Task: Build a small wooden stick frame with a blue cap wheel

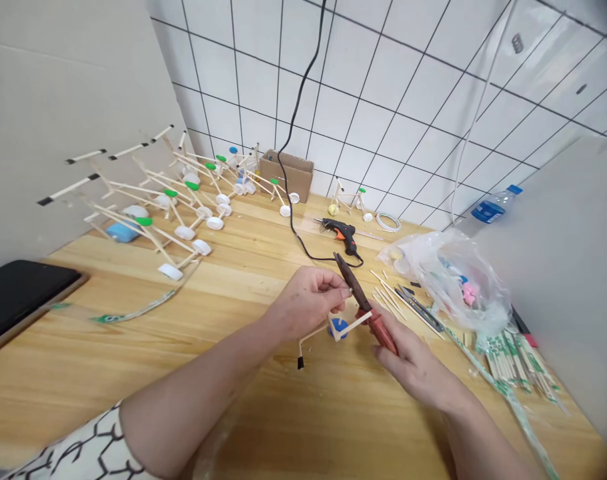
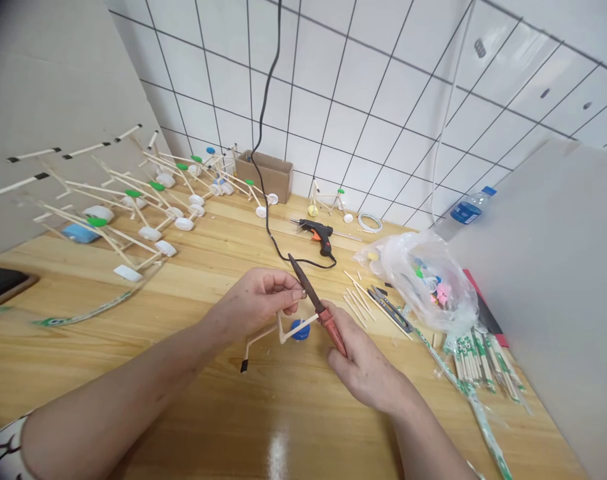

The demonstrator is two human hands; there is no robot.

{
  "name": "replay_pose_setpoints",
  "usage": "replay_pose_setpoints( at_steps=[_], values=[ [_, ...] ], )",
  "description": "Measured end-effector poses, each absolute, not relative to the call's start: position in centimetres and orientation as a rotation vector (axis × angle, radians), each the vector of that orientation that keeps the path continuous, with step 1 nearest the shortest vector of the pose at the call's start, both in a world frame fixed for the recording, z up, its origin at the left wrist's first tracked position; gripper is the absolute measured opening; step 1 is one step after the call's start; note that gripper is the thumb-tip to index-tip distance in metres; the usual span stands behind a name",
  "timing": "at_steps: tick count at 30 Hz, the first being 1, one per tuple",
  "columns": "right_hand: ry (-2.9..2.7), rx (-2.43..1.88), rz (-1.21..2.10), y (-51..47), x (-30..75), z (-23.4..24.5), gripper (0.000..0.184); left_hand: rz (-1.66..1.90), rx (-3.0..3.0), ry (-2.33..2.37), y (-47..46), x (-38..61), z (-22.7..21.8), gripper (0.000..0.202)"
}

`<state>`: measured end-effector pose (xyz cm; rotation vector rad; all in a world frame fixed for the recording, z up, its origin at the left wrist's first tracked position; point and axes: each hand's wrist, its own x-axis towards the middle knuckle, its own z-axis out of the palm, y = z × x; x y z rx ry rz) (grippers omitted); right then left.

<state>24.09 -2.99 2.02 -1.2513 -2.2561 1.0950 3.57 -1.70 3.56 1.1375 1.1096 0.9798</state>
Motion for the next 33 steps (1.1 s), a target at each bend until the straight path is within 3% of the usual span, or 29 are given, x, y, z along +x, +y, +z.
replay_pose_setpoints(
  at_steps=[16,22,33],
  values=[
    [-2.108,-1.241,1.345,-3.1,24.9,1.8,0.07,0.99,1.099,1.055,-1.6,3.6,3.4,0.013],
    [-2.013,-1.22,1.415,-3.1,25.2,2.5,0.056,1.007,1.158,1.067,-1.7,3.6,3.1,0.017],
    [-2.128,-1.178,1.366,-3.3,25.1,1.5,0.069,0.991,1.161,1.121,-1.7,3.7,3.5,0.014]
  ],
)
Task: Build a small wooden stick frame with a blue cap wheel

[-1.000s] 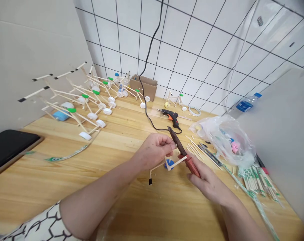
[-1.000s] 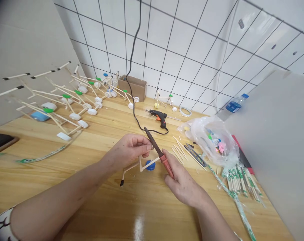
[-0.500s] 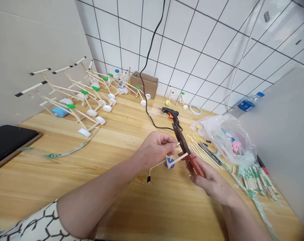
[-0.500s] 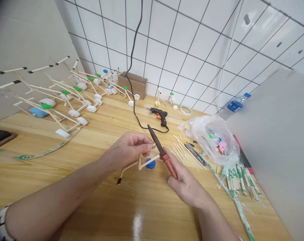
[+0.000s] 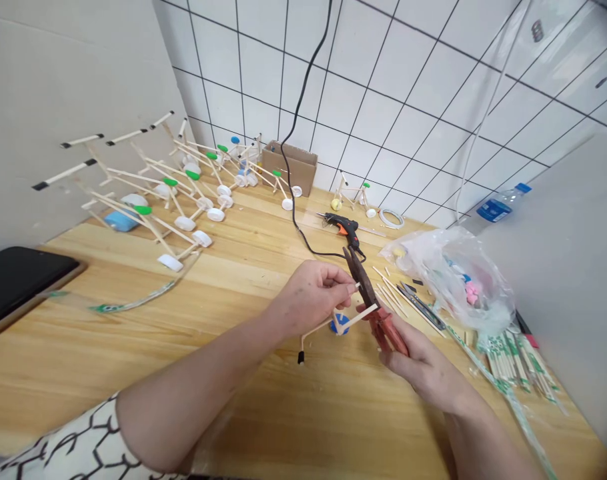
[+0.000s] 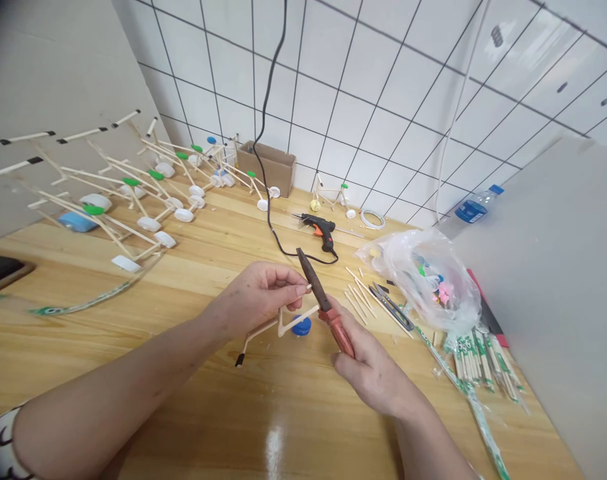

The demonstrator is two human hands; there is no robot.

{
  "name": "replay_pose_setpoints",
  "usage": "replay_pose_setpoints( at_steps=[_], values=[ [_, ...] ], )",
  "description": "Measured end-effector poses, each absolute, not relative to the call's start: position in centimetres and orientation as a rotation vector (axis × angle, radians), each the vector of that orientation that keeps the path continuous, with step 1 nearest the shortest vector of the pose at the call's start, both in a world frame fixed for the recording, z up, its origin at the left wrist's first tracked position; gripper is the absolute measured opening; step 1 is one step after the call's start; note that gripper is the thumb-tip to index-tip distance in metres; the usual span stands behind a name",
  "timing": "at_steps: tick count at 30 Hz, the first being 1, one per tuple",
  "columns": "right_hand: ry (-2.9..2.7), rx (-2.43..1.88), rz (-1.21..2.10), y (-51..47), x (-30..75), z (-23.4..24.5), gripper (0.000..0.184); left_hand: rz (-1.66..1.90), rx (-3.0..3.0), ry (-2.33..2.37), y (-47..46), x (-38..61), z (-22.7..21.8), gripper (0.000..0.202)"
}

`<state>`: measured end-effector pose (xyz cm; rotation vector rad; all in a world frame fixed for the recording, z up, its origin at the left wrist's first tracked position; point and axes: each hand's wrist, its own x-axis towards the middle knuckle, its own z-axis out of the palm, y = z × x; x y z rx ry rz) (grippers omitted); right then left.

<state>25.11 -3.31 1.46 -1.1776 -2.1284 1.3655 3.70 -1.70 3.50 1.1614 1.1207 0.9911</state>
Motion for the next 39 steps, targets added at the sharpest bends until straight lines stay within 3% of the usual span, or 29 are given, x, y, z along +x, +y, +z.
replay_pose_setpoints(
  at_steps=[20,23,29,39],
  values=[
    [-2.249,-1.297,1.121,-3.7,24.7,1.3,0.07,0.914,1.28,1.192,-1.6,3.8,3.0,0.015],
    [-2.218,-1.328,1.068,-3.7,24.3,1.3,0.066,0.917,1.285,1.207,-1.6,3.8,2.9,0.015],
    [-2.3,-1.359,0.953,-3.5,23.6,2.2,0.039,0.925,1.252,1.23,-1.7,3.9,3.3,0.014],
    [-2.344,-1.376,0.877,-3.8,23.4,2.2,0.042,0.97,1.207,1.16,-2.0,4.0,3.7,0.014]
  ],
)
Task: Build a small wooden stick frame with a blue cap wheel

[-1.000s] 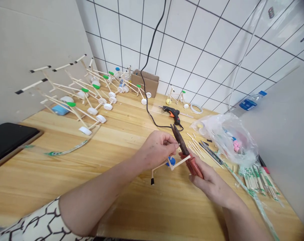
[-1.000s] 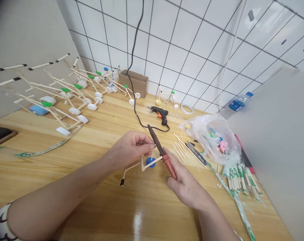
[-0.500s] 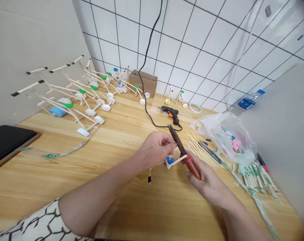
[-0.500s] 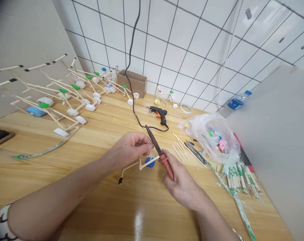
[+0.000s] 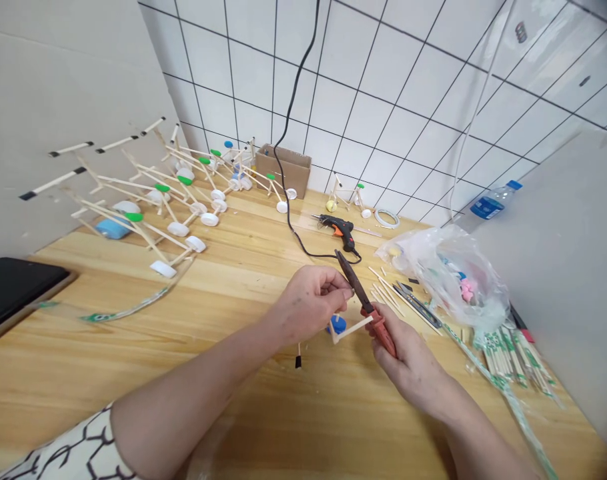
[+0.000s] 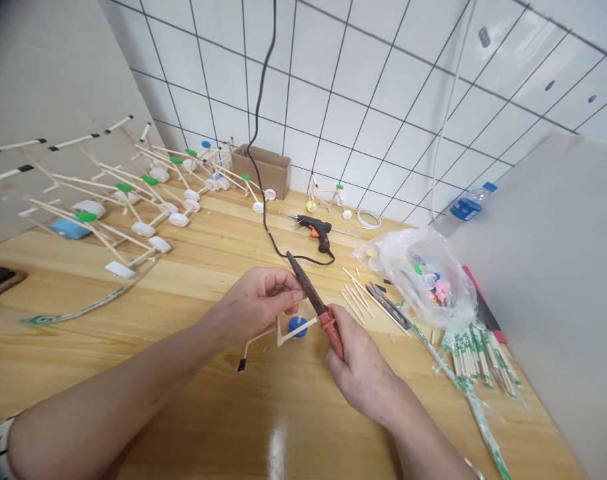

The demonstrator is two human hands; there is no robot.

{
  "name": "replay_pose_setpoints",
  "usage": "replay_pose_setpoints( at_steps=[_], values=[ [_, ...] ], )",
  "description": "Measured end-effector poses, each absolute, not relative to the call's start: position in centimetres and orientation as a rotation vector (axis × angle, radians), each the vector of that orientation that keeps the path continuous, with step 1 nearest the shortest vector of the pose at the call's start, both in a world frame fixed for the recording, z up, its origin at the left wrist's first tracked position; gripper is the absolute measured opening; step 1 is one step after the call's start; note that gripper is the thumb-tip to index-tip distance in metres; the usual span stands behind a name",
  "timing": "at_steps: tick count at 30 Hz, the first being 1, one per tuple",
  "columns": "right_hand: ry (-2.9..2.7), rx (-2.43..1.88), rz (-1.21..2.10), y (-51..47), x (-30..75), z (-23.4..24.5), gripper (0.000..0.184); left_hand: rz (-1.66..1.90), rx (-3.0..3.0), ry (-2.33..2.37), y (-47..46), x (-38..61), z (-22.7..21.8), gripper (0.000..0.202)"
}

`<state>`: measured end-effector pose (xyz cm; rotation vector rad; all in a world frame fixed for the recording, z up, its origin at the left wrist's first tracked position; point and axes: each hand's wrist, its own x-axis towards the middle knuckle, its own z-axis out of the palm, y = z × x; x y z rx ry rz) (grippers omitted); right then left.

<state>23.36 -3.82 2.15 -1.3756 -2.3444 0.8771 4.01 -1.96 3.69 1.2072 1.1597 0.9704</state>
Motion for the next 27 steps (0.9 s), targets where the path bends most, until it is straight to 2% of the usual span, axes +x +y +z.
replay_pose_setpoints(
  at_steps=[8,20,27],
  values=[
    [-2.355,-1.352,0.797,-3.78,23.34,2.04,0.042,1.009,1.209,1.113,-2.1,4.1,3.7,0.015],
    [-2.375,-1.38,0.639,-3.77,23.34,1.67,0.034,1.011,1.205,1.093,-2.0,4.32,3.22,0.013],
    [-2.28,-1.314,0.654,-4.29,22.77,2.36,0.028,1.023,1.145,1.059,-1.89,4.31,3.14,0.01]
  ],
)
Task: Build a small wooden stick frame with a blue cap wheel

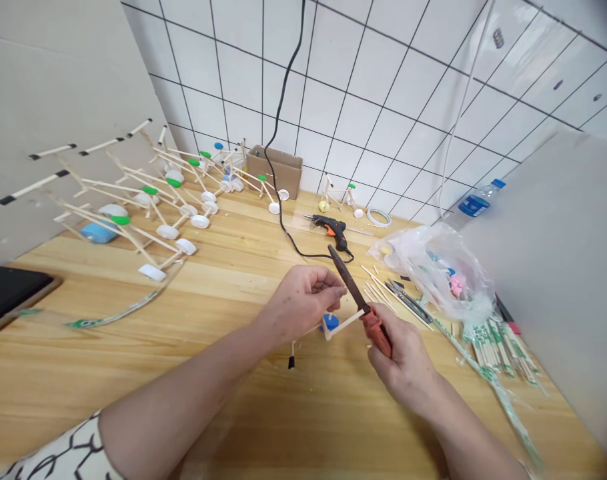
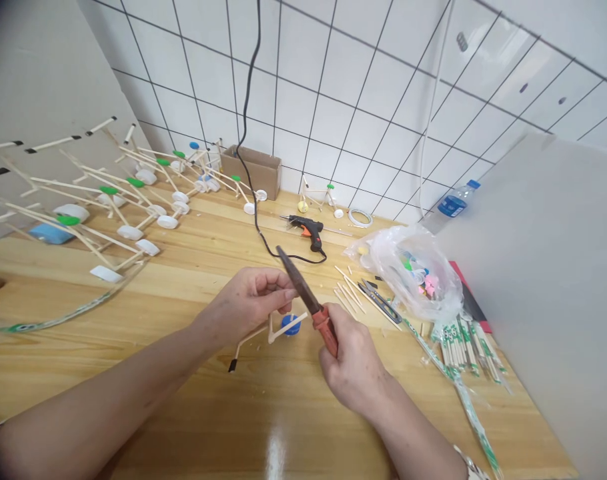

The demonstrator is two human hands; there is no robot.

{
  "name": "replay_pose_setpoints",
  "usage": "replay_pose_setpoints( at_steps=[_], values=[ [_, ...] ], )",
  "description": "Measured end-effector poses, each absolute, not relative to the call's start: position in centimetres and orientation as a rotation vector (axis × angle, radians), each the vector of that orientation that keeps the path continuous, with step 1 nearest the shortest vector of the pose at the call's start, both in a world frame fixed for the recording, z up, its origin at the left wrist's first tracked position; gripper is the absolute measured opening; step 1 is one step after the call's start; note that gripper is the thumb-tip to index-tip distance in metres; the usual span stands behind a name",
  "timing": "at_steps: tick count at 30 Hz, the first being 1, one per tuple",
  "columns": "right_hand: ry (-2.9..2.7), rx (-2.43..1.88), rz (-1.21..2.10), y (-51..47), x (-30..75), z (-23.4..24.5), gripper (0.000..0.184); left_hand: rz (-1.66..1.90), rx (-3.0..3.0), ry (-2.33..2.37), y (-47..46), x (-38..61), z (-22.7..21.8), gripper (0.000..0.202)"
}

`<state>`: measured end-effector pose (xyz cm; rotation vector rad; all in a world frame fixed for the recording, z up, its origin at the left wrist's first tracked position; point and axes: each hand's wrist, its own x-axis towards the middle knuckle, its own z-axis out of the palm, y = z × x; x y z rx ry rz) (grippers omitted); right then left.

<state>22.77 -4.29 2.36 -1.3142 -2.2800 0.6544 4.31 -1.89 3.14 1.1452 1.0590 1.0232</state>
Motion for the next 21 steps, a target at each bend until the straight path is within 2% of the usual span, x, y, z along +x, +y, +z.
replay_pose_setpoints(
  at_steps=[4,7,10,17,21],
  values=[
    [-2.143,-1.381,0.723,-3.7,23.0,2.6,0.027,1.088,1.134,1.081,-1.8,4.1,3.2,0.011],
    [-2.021,-1.576,0.561,-2.3,24.3,2.5,0.027,1.109,1.088,1.104,-1.7,3.9,3.3,0.011],
    [-2.128,-1.762,0.369,-1.1,25.7,2.4,0.023,1.133,1.045,1.087,-1.5,3.7,3.2,0.014],
    [-2.378,-1.838,0.306,-0.4,26.8,2.2,0.035,1.189,0.96,1.086,-1.4,3.2,3.3,0.019],
    [-2.399,-1.884,0.196,-0.1,27.2,2.0,0.034,1.207,0.959,1.086,-1.4,3.3,3.3,0.022]
  ],
)
